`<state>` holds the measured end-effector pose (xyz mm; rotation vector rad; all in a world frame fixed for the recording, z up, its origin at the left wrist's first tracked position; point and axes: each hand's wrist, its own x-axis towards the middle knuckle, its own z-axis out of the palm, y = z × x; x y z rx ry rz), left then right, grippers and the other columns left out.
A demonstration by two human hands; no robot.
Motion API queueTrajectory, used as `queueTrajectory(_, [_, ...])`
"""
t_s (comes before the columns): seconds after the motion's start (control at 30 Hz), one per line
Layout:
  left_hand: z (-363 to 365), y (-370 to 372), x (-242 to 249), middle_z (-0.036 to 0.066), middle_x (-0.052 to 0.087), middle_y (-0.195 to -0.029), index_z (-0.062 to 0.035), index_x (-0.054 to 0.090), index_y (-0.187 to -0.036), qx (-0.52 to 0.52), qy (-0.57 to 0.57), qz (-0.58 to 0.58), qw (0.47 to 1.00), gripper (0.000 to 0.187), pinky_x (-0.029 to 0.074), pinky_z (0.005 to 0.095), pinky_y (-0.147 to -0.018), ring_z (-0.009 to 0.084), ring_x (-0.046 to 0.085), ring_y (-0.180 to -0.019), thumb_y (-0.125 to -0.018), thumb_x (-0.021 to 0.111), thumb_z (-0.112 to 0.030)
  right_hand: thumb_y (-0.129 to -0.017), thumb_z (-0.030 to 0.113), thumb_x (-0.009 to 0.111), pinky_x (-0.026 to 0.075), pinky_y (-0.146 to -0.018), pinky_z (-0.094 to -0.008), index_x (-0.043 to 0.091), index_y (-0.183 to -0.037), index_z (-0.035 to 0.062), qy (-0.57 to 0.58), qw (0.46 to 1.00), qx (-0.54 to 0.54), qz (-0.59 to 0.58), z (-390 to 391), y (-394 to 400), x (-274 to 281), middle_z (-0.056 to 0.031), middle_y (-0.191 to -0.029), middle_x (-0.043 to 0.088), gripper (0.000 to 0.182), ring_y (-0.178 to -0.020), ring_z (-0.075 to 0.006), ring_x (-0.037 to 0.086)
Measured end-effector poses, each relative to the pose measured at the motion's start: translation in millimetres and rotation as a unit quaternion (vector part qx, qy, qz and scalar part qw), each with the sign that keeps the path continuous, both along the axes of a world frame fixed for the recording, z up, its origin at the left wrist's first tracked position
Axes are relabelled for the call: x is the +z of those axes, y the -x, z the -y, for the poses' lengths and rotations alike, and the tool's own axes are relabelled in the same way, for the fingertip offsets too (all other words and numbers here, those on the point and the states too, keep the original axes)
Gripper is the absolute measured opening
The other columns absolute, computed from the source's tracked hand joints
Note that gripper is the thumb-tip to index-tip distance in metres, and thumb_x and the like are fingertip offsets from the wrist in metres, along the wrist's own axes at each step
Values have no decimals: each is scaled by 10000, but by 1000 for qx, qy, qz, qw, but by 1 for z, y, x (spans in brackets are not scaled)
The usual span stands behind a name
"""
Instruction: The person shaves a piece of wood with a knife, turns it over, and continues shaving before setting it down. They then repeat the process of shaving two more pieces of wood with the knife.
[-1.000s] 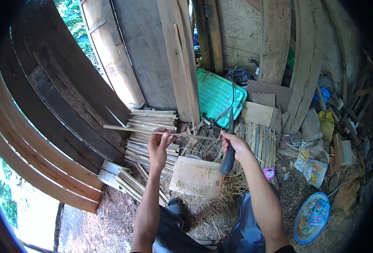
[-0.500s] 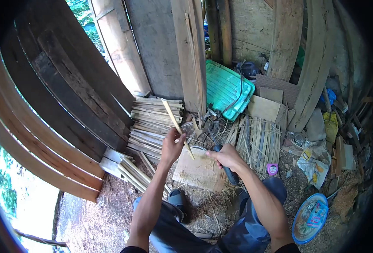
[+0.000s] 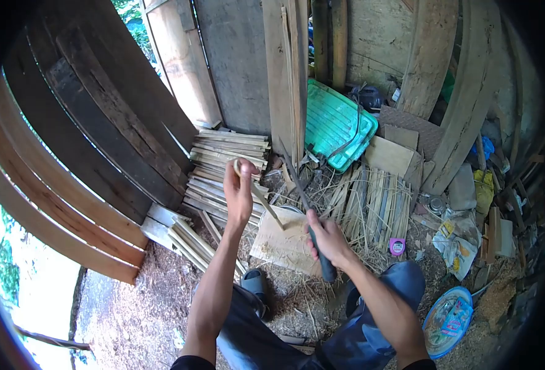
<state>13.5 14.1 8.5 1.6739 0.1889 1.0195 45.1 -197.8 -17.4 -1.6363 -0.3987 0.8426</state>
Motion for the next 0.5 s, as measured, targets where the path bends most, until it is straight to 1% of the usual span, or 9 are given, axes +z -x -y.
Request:
queueTrajectory(0.07, [-5,-5,-6,45,474,-751,-42,430,-885,-26,66,96,993,376,390,292,-677,133,453,-693,-964,359,-403,-934,524,306,413,-358,-205,460,-811,47,-87,996,2,-22,-5,18,-31,-7,-527,473,515,-371,-83,429])
queueTrajectory(0.1, [-9,-7,-8,38,443,-731,-57,408,-851,-62,129,151,978,398,381,291,-648,131,422,-661,-968,323,-427,-922,556,302,398,-352,-218,464,-783,52,-104,994,-5,-38,-9,29,-44,-9,-517,471,547,-372,-79,423])
queueTrajectory(0.13, [-10,-9,-7,12,358,-658,-80,348,-765,-66,194,166,965,426,320,255,-523,103,322,-569,-966,294,-452,-916,568,309,388,-348,-228,463,-764,57,-103,993,-18,-48,-13,39,-60,-12,-512,463,556,-371,-86,422])
queueTrajectory(0.17, [-11,-9,-9,12,358,-658,-80,348,-765,-65,195,165,965,426,320,255,-523,103,322,-569,-966,294,-452,-909,581,315,378,-345,-237,462,-746,61,-103,993,-31,-57,-15,47,-75,-14,-506,455,564,-370,-92,420])
queueTrajectory(0.27, [-9,-12,-10,-24,254,-550,-108,287,-676,44,187,151,970,472,140,228,-401,62,198,-465,-955,301,-489,-872,640,340,361,-361,-266,471,-699,61,45,982,-32,-181,-21,69,-101,-14,-502,435,618,-370,-120,422])
queueTrajectory(0.3, [-7,-11,-10,-32,256,-541,-116,276,-656,62,136,138,979,485,146,232,-397,62,212,-456,-949,316,-501,-872,640,340,361,-361,-266,471,-699,61,45,982,-27,-183,-23,71,-110,-14,-502,435,618,-370,-120,422])
queueTrajectory(0.37, [-3,-12,-9,-33,280,-531,-112,280,-637,129,154,111,973,493,170,234,-402,61,242,-460,-950,331,-490,-848,670,352,362,-367,-271,471,-683,69,148,946,-66,-280,-24,70,-125,-6,-493,429,634,-366,-120,409])
queueTrajectory(0.43, [-1,-15,-10,-34,287,-529,-110,290,-635,147,150,111,971,491,185,235,-406,62,250,-462,-952,335,-482,-843,678,352,360,-367,-270,469,-680,74,142,937,-87,-308,-25,67,-108,-4,-480,413,636,-360,-123,392])
queueTrajectory(0.5, [2,-14,-10,-33,304,-528,-97,328,-639,183,134,108,968,483,234,241,-432,65,277,-479,-959,341,-459,-861,646,364,360,-350,-279,457,-656,63,4,952,-101,-290,-27,62,-82,-22,-473,412,624,-345,-128,401])
